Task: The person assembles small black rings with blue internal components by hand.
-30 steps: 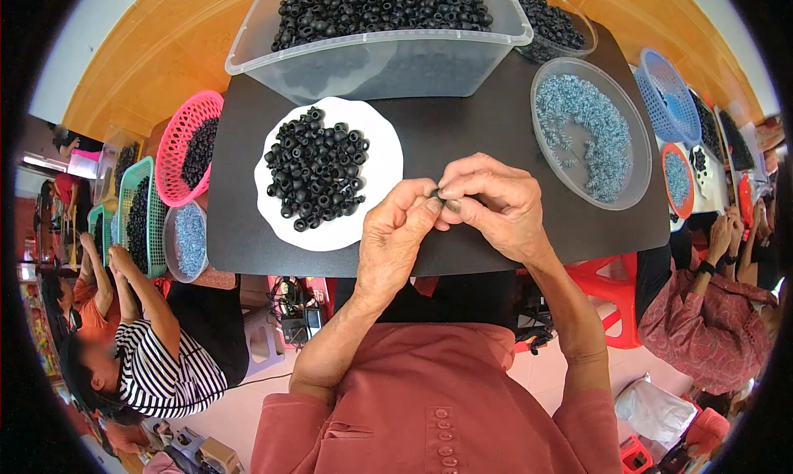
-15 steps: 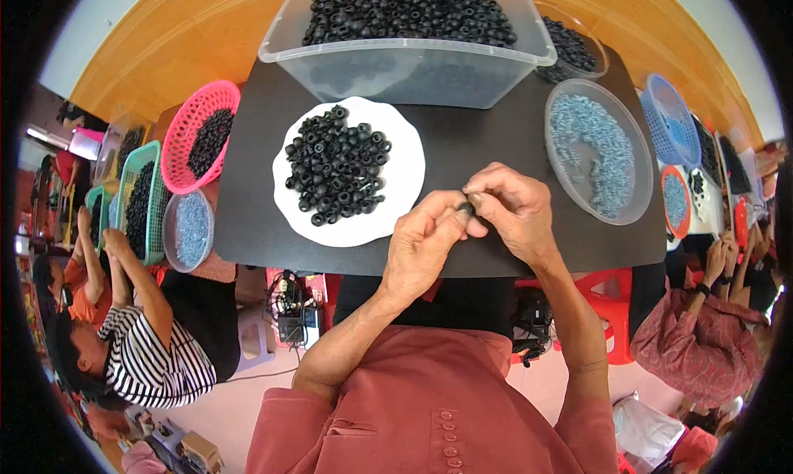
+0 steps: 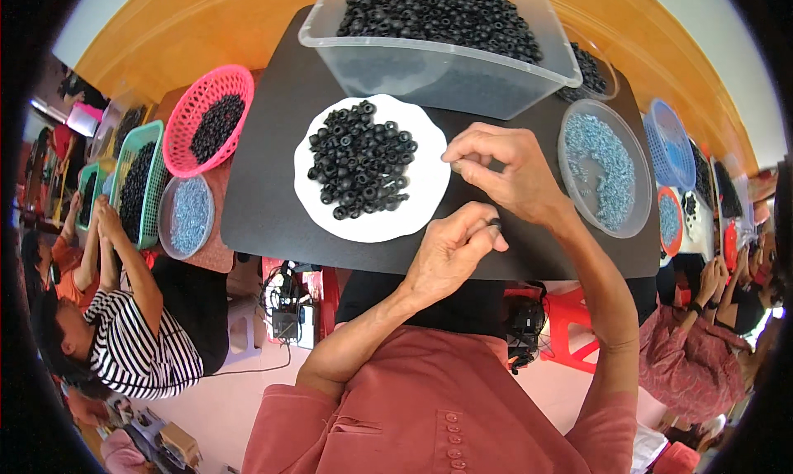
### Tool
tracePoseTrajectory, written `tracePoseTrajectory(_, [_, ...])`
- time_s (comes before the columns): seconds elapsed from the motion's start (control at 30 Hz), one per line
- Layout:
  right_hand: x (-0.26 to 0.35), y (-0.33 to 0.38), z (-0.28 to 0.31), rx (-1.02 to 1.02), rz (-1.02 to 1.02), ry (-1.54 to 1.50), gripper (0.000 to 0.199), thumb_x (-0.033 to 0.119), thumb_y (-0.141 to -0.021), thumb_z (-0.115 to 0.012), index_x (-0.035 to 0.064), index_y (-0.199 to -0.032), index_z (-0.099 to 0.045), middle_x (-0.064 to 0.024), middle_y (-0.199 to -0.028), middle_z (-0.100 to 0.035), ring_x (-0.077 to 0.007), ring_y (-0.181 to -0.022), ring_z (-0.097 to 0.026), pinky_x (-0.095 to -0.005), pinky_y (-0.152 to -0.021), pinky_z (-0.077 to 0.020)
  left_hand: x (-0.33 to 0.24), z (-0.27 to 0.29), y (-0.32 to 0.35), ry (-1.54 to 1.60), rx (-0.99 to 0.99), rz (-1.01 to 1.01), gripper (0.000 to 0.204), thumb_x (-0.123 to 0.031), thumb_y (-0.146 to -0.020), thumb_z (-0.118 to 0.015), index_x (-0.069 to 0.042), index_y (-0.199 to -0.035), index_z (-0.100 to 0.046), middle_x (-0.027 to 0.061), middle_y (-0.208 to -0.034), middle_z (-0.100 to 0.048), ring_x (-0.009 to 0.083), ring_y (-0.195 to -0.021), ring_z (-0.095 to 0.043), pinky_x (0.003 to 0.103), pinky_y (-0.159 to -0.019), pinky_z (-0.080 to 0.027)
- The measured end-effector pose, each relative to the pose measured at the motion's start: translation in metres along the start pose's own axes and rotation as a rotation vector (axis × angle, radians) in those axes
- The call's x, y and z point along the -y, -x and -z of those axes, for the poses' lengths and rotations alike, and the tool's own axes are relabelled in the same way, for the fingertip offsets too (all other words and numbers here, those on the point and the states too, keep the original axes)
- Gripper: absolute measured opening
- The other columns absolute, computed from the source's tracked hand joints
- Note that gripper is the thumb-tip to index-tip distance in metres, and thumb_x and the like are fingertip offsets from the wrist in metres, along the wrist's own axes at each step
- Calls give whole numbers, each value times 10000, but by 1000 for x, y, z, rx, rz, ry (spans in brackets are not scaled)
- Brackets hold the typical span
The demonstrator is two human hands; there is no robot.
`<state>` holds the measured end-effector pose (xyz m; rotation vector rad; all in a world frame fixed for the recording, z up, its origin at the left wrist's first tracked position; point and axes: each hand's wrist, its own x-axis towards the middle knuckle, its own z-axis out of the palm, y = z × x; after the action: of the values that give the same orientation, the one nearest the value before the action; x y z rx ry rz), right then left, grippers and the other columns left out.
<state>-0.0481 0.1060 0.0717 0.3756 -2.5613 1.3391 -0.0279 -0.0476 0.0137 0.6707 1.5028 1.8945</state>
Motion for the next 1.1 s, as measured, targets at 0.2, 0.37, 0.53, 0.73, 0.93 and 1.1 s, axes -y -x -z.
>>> tracePoseTrajectory(0.2, [0, -34, -20, 375, 304, 75, 145, 56, -678, -624, 14, -814, -650, -93, -799, -630, -270, -719, -591, -372, -681, -472, 3, -2, 1, -15, -35, -108, 173, -55, -872, -487, 24, -1003, -567, 60, -763, -645, 87, -656, -550, 240, -607, -446])
tracePoseTrajectory(0.37, [8, -37, -41, 474, 296, 309, 115, 98, -685, -647, 25, -774, -635, -95, -697, -569, -290, -713, -575, -395, -668, -461, 9, 1, 1, -19, 0, -100, 138, -36, -852, -493, 17, -909, -607, 67, -746, -640, 106, -678, -572, 255, -618, -458])
tracePoseTrajectory(0.53, [22, -39, -45, 535, 107, 488, 88, 70, -684, -635, 17, -751, -614, -122, -697, -573, -315, -692, -599, -417, -666, -485, -1, 0, -1, -5, 16, -83, 133, -13, -829, -495, 17, -877, -615, 72, -745, -641, 128, -709, -597, 279, -640, -474])
tracePoseTrajectory(0.73, [20, -38, -48, 511, 84, 533, 144, 27, -672, -607, 9, -814, -621, -137, -713, -586, -333, -659, -600, -429, -657, -493, -1, 1, 0, -9, 0, -131, 141, -11, -837, -481, 16, -878, -613, 70, -768, -648, 132, -738, -609, 283, -677, -487])
tracePoseTrajectory(0.93, [12, -36, -22, 289, 83, 265, 243, 25, -662, -604, 19, -895, -672, -127, -704, -610, -245, -614, -604, -334, -590, -488, -3, 1, 1, 44, -17, -48, 189, -41, -880, -476, 19, -1043, -552, 56, -812, -638, 106, -786, -595, 250, -729, -466])
tracePoseTrajectory(1.1, [6, -12, 7, 134, -299, -280, 162, 48, -753, -606, -13, -892, -663, -24, -718, -638, -71, -647, -578, -207, -592, -460, 5, 5, 0, 230, -3, 10, 189, -78, -923, -481, 18, -1080, -522, 70, -812, -639, 110, -799, -595, 251, -755, -463])
